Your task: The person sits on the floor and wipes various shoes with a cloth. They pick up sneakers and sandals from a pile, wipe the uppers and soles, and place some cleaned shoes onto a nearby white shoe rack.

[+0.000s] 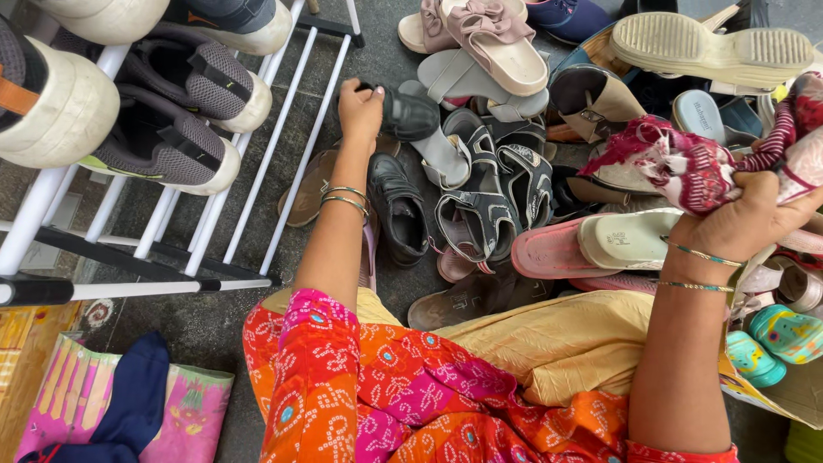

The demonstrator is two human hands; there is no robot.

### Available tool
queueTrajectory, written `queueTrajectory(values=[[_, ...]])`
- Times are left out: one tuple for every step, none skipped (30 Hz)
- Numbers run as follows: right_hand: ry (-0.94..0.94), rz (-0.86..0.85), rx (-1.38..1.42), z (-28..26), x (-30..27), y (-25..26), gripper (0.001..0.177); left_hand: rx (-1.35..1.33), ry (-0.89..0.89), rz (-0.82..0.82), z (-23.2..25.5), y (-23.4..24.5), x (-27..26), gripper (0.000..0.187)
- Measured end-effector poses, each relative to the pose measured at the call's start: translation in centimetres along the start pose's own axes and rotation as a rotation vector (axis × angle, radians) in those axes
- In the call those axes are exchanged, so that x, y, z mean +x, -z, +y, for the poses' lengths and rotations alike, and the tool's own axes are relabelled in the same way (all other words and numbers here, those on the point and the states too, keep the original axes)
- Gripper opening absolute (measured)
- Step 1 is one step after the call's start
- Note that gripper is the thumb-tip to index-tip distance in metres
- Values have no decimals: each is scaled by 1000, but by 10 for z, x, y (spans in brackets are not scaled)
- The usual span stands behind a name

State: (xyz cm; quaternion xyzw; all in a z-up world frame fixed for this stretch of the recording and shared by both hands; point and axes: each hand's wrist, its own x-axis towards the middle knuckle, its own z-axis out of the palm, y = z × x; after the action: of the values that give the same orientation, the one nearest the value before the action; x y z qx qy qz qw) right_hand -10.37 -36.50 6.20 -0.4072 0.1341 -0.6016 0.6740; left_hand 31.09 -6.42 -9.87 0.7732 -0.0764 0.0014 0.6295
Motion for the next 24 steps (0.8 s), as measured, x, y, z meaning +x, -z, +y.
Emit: queueTrajectory(values=[[-36, -17, 23, -2, -1, -1, 61, 133, -71, 65, 6, -3, -7, 59], [-66, -31, 21, -5, -2, -2, 61, 311, -124, 12, 14, -6, -16, 66], [-86, -42, 16, -5, -4, -3, 61, 491, -178, -43, 23, -10, -26, 75], [-106, -54, 12, -7, -6, -4, 62, 670, -232, -99, 32, -17, -37, 84], [-114, -64, 6, -7, -7, -6, 63, 720, -308, -191, 40, -26, -47, 86], [-115, -73, 13, -7, -9, -9, 64, 768, -384, -284, 46, -35, -57, 88], [-113, -83, 21, -8, -11, -13, 65, 733, -415, -290, 50, -46, -66, 88], [-104, -92, 42, -9, -13, -17, 65, 699, -447, -296, 52, -56, -74, 88], [-84, -94, 47, -12, -16, -20, 66, 662, -478, -302, 51, -62, -80, 88], [-79, -104, 55, -11, -17, -24, 68, 625, -426, -291, 49, -64, -84, 85], [-61, -105, 44, -12, -18, -27, 71, 583, -376, -285, 47, -67, -89, 81], [-43, -105, 33, -11, -19, -29, 74, 542, -326, -278, 46, -69, -94, 77], [-111, -141, 103, -9, -20, -30, 68, 499, -367, -284, 47, -71, -100, 73], [-180, -177, 173, -7, -20, -30, 62, 456, -407, -290, 51, -71, -107, 68], [-248, -210, 244, -5, -19, -28, 57, 414, -447, -298, 57, -69, -118, 64], [-308, -188, 278, 0, -18, -26, 48, 362, -455, -312, 67, -68, -130, 61], [-365, -163, 312, 4, -17, -24, 40, 310, -464, -330, 79, -65, -143, 57], [-347, -182, 266, 9, -17, -22, 38, 259, -472, -348, 94, -60, -157, 54], [-325, -197, 221, 18, -23, -22, 35, 197, -491, -364, 111, -54, -171, 54], [-303, -211, 176, 22, -24, -22, 33, 135, -509, -381, 129, -48, -185, 53], [-286, -121, 152, 28, -27, -23, 33, 70, -526, -399, 147, -43, -201, 53], [-268, -30, 129, 32, -32, -26, 33, 65, -591, -438, 164, -39, -215, 60], [-73, -145, -208, 35, -40, -28, 38, 57, -651, -473, 178, -35, -230, 66], [122, -252, -547, 38, -50, -34, 44, 49, -711, -507, 190, -32, -242, 74]])
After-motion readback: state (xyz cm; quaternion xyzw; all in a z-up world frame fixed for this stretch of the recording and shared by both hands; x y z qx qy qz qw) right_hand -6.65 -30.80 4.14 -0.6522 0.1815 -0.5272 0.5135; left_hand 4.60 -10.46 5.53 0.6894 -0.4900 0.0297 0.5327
